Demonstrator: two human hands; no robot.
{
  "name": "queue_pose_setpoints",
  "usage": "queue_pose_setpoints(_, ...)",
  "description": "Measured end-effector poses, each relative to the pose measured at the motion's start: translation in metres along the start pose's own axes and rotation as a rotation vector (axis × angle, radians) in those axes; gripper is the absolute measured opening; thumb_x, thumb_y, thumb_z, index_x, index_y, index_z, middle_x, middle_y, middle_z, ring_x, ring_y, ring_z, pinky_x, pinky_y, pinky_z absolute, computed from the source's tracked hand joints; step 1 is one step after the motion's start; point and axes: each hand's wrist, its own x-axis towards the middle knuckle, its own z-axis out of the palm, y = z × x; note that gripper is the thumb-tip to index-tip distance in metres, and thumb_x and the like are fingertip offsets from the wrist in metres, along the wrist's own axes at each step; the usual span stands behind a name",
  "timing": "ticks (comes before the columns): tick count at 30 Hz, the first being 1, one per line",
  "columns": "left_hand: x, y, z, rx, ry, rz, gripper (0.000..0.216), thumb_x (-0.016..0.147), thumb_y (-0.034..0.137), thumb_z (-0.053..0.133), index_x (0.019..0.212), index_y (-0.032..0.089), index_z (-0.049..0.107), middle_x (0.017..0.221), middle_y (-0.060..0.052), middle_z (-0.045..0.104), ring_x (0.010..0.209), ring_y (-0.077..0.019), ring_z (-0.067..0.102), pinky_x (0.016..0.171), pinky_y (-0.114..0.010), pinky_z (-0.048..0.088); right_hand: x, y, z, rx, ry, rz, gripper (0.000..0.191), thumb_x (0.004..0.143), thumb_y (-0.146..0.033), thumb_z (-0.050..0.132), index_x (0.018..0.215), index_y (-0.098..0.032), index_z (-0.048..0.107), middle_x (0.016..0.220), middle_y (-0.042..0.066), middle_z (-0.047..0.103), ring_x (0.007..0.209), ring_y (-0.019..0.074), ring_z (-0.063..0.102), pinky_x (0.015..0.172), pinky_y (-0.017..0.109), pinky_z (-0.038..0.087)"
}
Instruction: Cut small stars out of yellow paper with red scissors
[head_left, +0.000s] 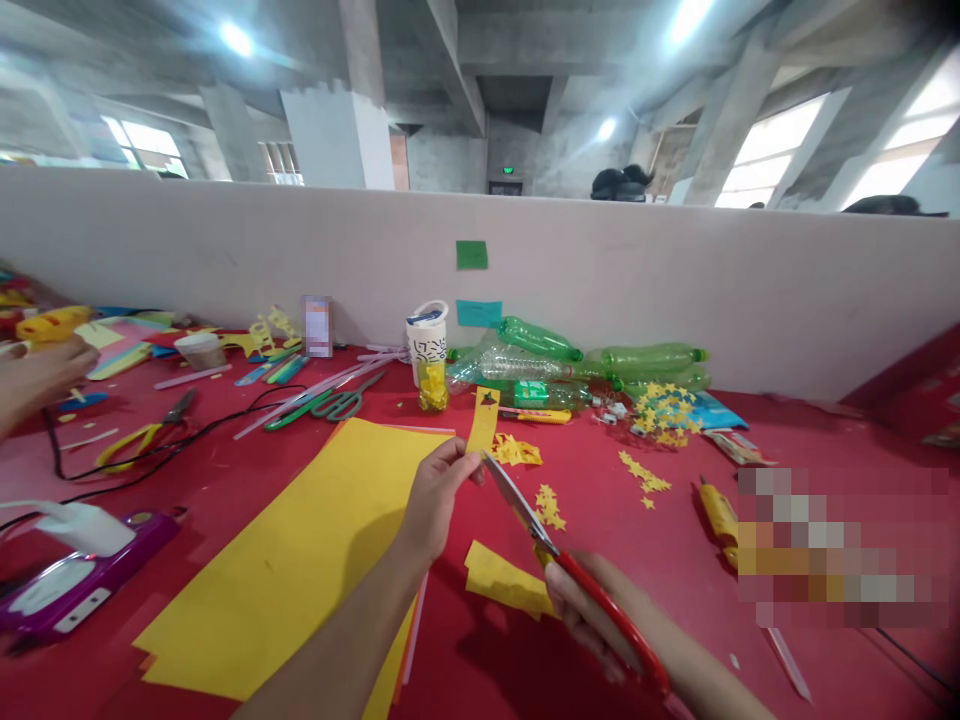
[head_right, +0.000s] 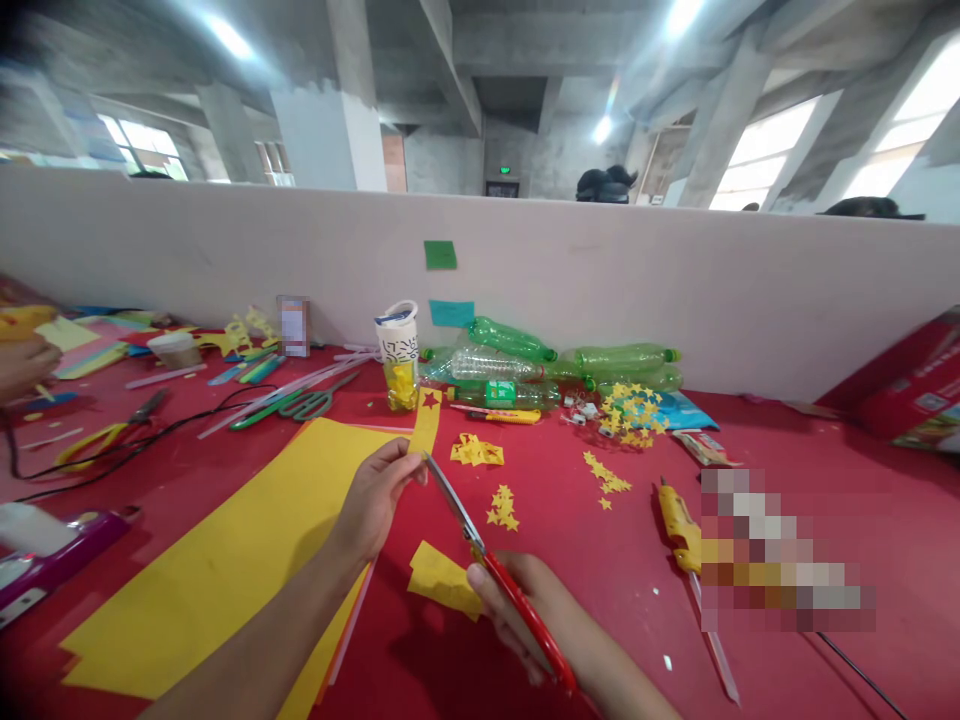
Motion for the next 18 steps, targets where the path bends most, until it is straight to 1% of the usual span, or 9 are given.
queue_pose_setpoints(4,0.0013,-0.0015,-0.0021,0.026,-0.015,0.011,0.017,0.08,0.024,0.055,0.065,0.016,0.054,0.061,0.001,0.052,0.064,-0.0111,0.046,0.068,-0.025,0.037,0.0006,0.0021,-0.0008,0.005,0.008,0.02,0.047,0.082,-0.064,0.04,0.066,-0.019,0.043,0.037,-0.009,0.038,0.025,0.0029,0.03,0.026,0.012,0.024)
queue_pose_setpoints(8,0.003,-0.0037,-0.0057,0.033,-0.031,0.003,0.018,0.079,0.023,0.055,0.063,0.016,0.053,0.059,0.002,0.051,0.062,-0.0108,0.045,0.067,-0.024,0.036,0.0,-0.0002,-0.0007,0.0,0.029,0.039,0.047,0.082,-0.063,0.041,0.066,-0.019,0.044,0.038,-0.009,0.038,0.026,0.003,0.029,0.025,0.012,0.025)
queue_pose_setpoints(15,0.0053,-0.0051,-0.009,0.023,-0.042,-0.033,0.016,0.079,0.022,0.056,0.064,0.017,0.053,0.058,0.002,0.051,0.062,-0.0107,0.045,0.068,-0.024,0.035,0.0034,0.0036,-0.0009,-0.014,0.018,0.029,0.048,0.081,-0.063,0.041,0.063,-0.019,0.043,0.037,-0.009,0.038,0.025,0.0034,0.03,0.024,0.013,0.024)
queue_pose_setpoints(18,0.0058,-0.0052,-0.0094,0.027,-0.046,-0.034,0.017,0.078,0.022,0.056,0.063,0.017,0.052,0.057,0.003,0.051,0.061,-0.0105,0.045,0.068,-0.025,0.035,0.0055,0.0052,-0.0005,-0.013,0.025,0.064,0.05,0.08,-0.066,0.039,0.062,-0.02,0.042,0.037,-0.009,0.038,0.024,0.0039,0.029,0.023,0.013,0.024)
